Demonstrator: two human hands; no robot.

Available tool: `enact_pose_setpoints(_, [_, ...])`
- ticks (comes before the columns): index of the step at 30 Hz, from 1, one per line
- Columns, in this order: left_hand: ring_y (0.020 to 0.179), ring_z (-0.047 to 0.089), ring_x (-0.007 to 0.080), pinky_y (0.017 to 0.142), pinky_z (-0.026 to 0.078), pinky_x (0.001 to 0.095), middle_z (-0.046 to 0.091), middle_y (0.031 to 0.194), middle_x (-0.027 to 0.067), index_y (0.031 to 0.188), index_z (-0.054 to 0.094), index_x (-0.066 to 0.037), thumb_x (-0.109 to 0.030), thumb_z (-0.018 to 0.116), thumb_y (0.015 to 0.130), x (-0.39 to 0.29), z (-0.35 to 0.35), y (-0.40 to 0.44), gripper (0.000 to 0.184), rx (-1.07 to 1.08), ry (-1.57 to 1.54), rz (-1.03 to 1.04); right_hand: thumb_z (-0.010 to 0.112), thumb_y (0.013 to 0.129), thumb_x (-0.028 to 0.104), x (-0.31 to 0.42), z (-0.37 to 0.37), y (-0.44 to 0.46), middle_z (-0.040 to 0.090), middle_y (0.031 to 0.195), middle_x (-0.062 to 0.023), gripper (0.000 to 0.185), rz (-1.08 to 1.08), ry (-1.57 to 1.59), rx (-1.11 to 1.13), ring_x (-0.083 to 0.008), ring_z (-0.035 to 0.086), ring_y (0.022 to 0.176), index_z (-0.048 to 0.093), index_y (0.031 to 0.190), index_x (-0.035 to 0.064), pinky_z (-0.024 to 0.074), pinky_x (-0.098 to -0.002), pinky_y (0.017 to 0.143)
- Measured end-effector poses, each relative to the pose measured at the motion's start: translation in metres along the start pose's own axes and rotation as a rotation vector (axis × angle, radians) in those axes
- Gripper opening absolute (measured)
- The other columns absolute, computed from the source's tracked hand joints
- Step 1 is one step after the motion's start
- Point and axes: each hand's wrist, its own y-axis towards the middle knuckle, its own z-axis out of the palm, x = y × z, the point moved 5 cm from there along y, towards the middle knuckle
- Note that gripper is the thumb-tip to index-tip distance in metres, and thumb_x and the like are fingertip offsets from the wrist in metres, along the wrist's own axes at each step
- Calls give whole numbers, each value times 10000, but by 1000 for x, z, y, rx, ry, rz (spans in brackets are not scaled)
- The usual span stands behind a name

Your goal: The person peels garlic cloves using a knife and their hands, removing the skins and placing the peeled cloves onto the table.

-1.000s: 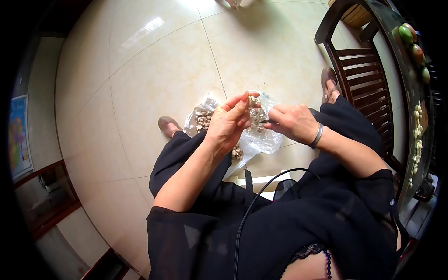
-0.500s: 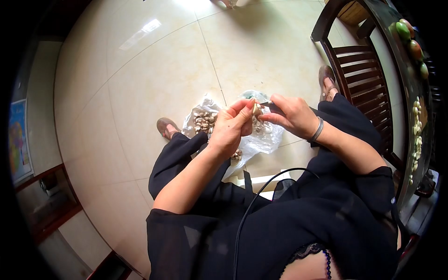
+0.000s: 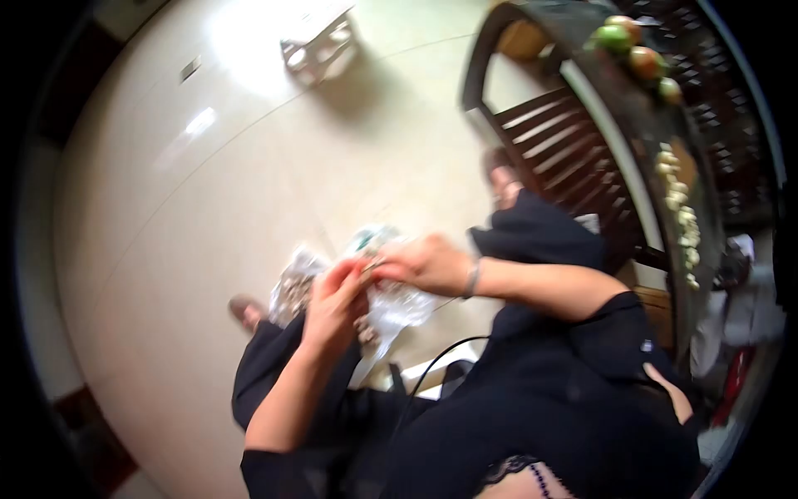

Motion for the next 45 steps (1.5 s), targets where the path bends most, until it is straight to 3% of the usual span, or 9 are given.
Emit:
enact_pose_setpoints(9, [494,388,42,450,298,178,533,719,43,925,510,-51,-174,497,872,3,0,5,134,74,-73,47,392,874,406,3,0,-2,546,618,-129,362,-81,-84,40,-327,556,589,471,740,80,437,-412,513])
enact_pose_setpoints(20, [479,368,36,432,290,182,541,760,15,913,524,-44,-153,504,872,8,-11,11,118,-3,-146,69,444,848,410,13,2,-6,568,660,-115,338,-159,-139,50,-314,568,585,501,757,90,455,-405,522])
enact_pose_setpoints(27, [473,343,34,439,285,170,547,785,40,954,529,-32,-149,450,896,-5,-14,7,152,-193,-178,55,559,788,376,17,5,-9,507,587,-72,304,-269,-222,-23,-254,543,510,461,685,107,418,-339,411])
enact_pose_setpoints(33, [494,329,31,466,287,165,517,851,52,1143,472,16,-177,455,897,-8,-15,7,313,2,-183,131,573,761,413,13,11,-7,544,616,-92,352,-153,-233,134,-276,558,550,462,723,82,438,-349,461])
enact_pose_setpoints(34, [492,327,31,465,285,165,517,866,57,1133,483,21,-177,445,902,-9,-16,6,307,-11,-174,131,629,740,348,16,6,-5,520,589,-122,344,-145,-177,131,-307,535,536,454,707,54,417,-363,454])
enact_pose_setpoints(37, [486,321,30,460,284,164,540,865,50,1125,497,20,-179,455,897,-13,-13,5,305,-1,-114,160,539,806,397,17,1,-3,535,610,-117,364,-117,-145,134,-308,539,559,450,718,55,419,-369,474])
enact_pose_setpoints(45, [487,302,20,447,262,168,564,824,29,1077,546,23,-169,470,891,-15,-11,1,278,-57,34,172,541,817,359,16,-1,-2,515,588,-128,353,-99,-37,101,-309,523,545,454,670,50,403,-366,471])
